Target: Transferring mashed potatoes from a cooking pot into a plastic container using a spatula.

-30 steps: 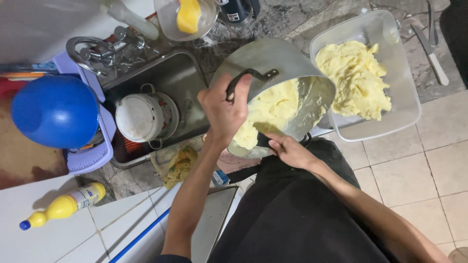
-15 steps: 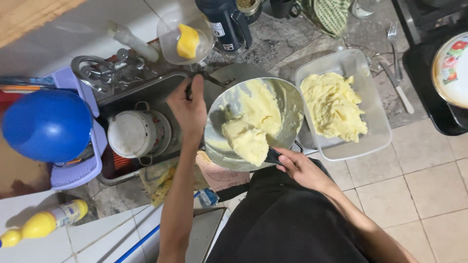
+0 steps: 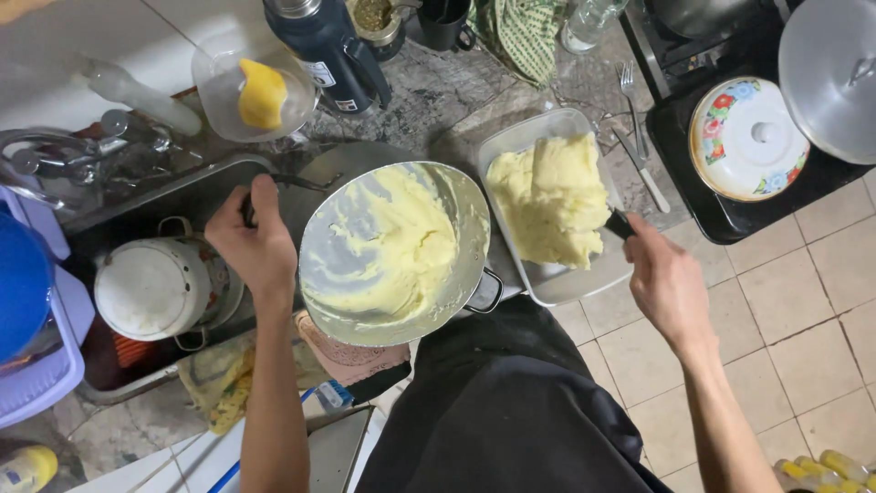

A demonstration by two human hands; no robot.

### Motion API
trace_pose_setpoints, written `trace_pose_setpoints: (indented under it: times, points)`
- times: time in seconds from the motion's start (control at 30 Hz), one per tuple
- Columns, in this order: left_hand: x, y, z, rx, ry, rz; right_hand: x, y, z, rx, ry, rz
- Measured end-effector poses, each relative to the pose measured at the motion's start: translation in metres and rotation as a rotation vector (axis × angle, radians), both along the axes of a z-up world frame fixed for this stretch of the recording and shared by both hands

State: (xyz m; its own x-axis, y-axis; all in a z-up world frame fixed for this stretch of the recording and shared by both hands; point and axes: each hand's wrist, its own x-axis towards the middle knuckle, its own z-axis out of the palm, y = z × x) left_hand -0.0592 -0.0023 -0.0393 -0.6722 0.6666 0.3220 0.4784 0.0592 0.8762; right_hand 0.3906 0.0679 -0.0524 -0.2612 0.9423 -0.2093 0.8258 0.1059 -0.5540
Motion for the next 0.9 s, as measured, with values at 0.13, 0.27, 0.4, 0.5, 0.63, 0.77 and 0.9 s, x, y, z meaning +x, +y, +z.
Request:
trace_pose_setpoints:
  times: [0.13, 0.27, 0.4, 0.5, 0.63, 0.77, 0.9]
  points:
    - [0.009, 0.002, 0.003, 0.006, 0.041, -0.009, -0.017, 0.024, -0.072, 0.329, -0.35, 0.123]
    - [0.021, 0.005, 0.013, 0.011, 0.06, -0.001, -0.023, 0.032, -0.072, 0.349, -0.435, 0.194]
    - [0.018, -0.001, 0.009, -0.016, 0.05, 0.014, -0.024, 0.028, -0.009, 0.183, -0.554, 0.189]
    - [0.014, 0.003, 0.002, -0.023, 0.05, 0.032, -0.019, 0.025, 0.033, 0.157, -0.574, 0.169]
    - [0.018, -0.002, 0.01, -0.034, 0.056, 0.03, -0.024, -0.001, 0.056, 0.174, -0.426, 0.232]
    - [0.029, 0.006, 0.022, -0.035, 0.065, -0.007, -0.067, -0.007, 0.06, 0.153, -0.417, 0.424]
    - [0.049, 0.015, 0.032, -0.044, 0.169, -0.064, -0.132, -0.01, 0.088, 0.315, -0.466, 0.651]
